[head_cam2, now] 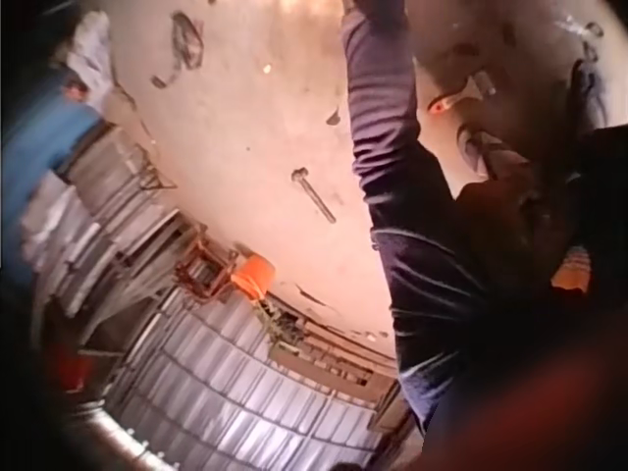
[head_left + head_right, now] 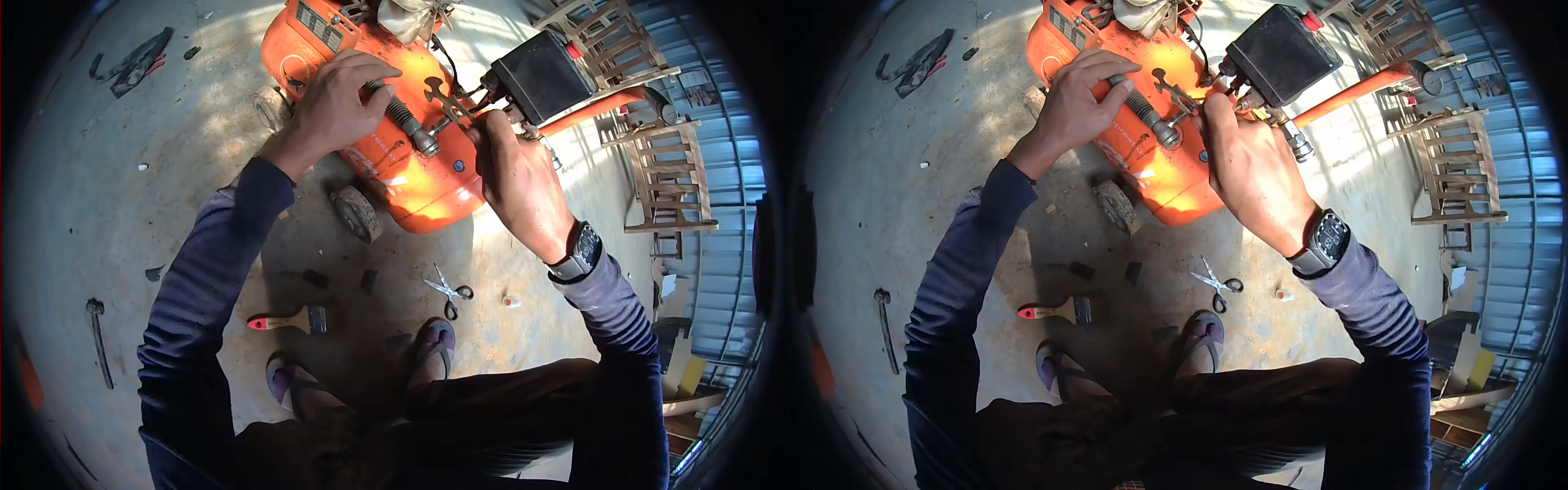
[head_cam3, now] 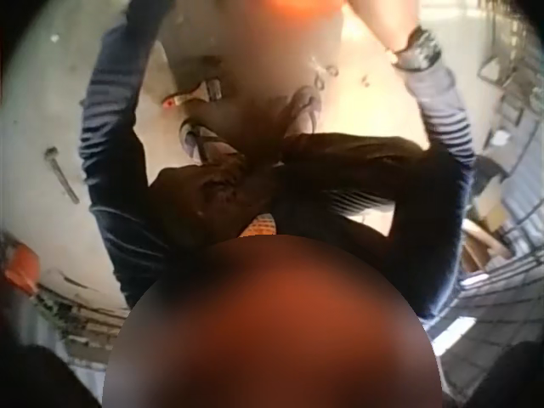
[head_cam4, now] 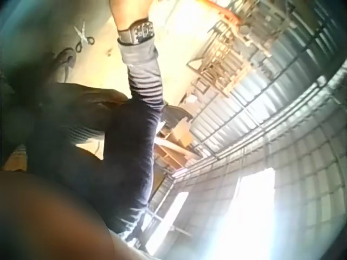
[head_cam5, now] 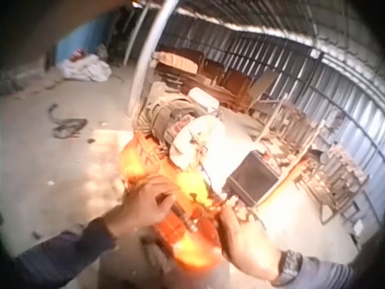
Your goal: Repairing an air compressor by inspecting and tightening internal components.
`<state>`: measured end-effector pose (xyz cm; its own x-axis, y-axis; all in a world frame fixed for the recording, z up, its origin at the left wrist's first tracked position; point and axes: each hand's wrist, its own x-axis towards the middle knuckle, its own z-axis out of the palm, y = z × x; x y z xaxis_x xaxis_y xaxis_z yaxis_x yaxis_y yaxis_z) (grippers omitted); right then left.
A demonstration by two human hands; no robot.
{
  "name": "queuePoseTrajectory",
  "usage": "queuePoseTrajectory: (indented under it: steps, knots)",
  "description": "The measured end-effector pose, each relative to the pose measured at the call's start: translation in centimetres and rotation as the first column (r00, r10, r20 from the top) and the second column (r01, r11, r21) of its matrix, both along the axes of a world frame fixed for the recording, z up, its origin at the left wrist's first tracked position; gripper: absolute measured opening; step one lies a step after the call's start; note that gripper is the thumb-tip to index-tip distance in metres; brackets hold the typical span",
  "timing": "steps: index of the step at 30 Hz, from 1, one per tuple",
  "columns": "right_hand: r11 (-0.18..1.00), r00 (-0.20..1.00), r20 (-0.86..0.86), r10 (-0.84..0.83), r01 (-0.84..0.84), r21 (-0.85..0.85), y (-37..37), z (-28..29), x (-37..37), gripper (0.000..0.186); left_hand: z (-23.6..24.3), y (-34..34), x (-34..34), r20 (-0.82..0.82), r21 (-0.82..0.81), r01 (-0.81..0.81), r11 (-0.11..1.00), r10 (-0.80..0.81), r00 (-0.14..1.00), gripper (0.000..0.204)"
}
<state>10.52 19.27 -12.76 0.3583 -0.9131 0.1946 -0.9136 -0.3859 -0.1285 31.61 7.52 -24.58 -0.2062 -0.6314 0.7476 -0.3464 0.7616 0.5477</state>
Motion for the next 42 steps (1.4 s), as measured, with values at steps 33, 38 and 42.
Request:
queuePoseTrajectory:
  steps: [33,38,42]
  knots:
    - [0.995,0.999,-0.047,0.009,-0.014,-0.103,0.9,-5.6,-1.5,0.019,-1.9,-0.7,-0.8,0.047,-0.177,-0.017,0.984,0.026,0.999,0.015]
    - [0.997,0.999,-0.029,-0.028,0.026,-0.066,1.1,-4.6,-0.7,0.021,-1.8,-0.7,-0.7,0.05,-0.208,-0.024,0.978,0.036,0.998,0.016]
    - [0.988,0.998,-0.055,-0.001,-0.007,-0.153,1.1,-4.6,-0.4,0.023,-1.8,-0.4,-0.4,0.098,-0.135,0.009,0.991,0.005,0.995,0.016]
